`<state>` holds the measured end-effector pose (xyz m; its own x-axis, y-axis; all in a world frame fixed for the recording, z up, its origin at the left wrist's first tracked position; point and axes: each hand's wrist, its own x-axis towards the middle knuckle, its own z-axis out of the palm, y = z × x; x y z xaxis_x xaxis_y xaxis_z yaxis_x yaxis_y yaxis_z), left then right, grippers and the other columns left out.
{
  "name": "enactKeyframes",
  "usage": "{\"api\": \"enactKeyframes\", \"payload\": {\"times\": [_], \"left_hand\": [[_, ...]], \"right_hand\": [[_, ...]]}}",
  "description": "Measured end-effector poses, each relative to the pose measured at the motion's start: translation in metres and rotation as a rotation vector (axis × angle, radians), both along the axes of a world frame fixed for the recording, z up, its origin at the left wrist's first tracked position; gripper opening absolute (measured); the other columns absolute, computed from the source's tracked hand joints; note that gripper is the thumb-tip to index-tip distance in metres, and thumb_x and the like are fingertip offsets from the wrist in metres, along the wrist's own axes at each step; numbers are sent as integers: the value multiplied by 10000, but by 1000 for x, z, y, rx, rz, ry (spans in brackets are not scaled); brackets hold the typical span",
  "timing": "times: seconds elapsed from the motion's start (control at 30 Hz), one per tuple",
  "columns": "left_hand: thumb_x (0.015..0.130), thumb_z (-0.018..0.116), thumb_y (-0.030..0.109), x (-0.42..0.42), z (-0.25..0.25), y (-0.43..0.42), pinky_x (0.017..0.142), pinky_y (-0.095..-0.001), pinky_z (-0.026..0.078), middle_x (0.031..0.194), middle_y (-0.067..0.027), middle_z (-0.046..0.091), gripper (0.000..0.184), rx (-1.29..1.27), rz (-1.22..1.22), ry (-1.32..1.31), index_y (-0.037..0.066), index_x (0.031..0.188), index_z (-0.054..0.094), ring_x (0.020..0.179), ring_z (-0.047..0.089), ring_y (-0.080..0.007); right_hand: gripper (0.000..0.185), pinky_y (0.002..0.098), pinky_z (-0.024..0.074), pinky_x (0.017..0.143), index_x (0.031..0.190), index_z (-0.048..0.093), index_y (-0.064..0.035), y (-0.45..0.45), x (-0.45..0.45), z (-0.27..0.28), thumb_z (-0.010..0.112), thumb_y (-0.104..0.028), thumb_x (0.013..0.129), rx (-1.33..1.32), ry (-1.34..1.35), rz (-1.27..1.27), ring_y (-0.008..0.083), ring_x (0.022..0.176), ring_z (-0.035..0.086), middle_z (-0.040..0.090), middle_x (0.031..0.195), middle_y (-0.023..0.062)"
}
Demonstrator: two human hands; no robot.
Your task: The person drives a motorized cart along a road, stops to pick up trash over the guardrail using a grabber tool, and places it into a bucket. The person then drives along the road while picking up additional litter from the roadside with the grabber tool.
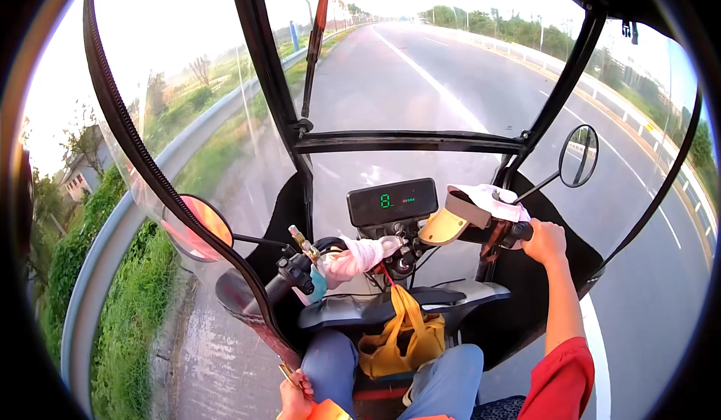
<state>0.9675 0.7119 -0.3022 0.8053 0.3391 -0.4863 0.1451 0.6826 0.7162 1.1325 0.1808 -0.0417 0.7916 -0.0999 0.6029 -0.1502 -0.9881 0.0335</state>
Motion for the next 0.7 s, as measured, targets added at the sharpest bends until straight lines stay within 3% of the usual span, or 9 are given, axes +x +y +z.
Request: {"api": "enactKeyframes", "payload": {"times": [0.23,0.4,0.43,0.63,0.67,0.7], "left_hand": [[902,578,159,-13,39,-5,441,-240,361,597,-6,476,240,25,32,-11,102,686,491,479,443,-106],[905,580,164,10,49,16,439,-266,375,610,-19,494,217,103,52,-21,81,728,486,481,462,-124],[905,583,166,-42,51,1,439,-272,379,616,-25,502,215,138,37,-26,75,736,486,483,469,-124],[918,613,184,4,55,11,434,-285,383,633,-30,525,249,247,2,8,67,740,484,487,485,-119],[918,613,184,-47,62,-5,434,-285,383,633,-30,525,249,252,-5,13,67,740,484,487,485,-119],[916,603,202,-46,60,-9,419,-276,363,606,-30,520,232,276,1,12,68,754,504,460,469,-122]], "right_hand": [[243,476,538,702,792,636,-69,9,11,4,741,-225,639,52,-7,7,390,750,664,674,741,176],[214,488,540,705,778,639,-39,38,37,16,708,-197,652,91,-14,39,417,750,655,665,736,207],[212,488,541,709,782,646,-40,19,-15,13,708,-193,649,95,-12,31,416,754,656,667,741,208],[246,495,544,721,782,646,-27,35,43,10,735,-193,625,93,25,41,417,781,662,674,766,216],[246,497,543,722,784,643,-28,19,-12,12,736,-191,625,102,30,30,418,781,662,674,767,216],[247,498,541,722,787,641,-29,17,-13,12,736,-190,625,104,27,23,419,781,661,674,768,215]]}}
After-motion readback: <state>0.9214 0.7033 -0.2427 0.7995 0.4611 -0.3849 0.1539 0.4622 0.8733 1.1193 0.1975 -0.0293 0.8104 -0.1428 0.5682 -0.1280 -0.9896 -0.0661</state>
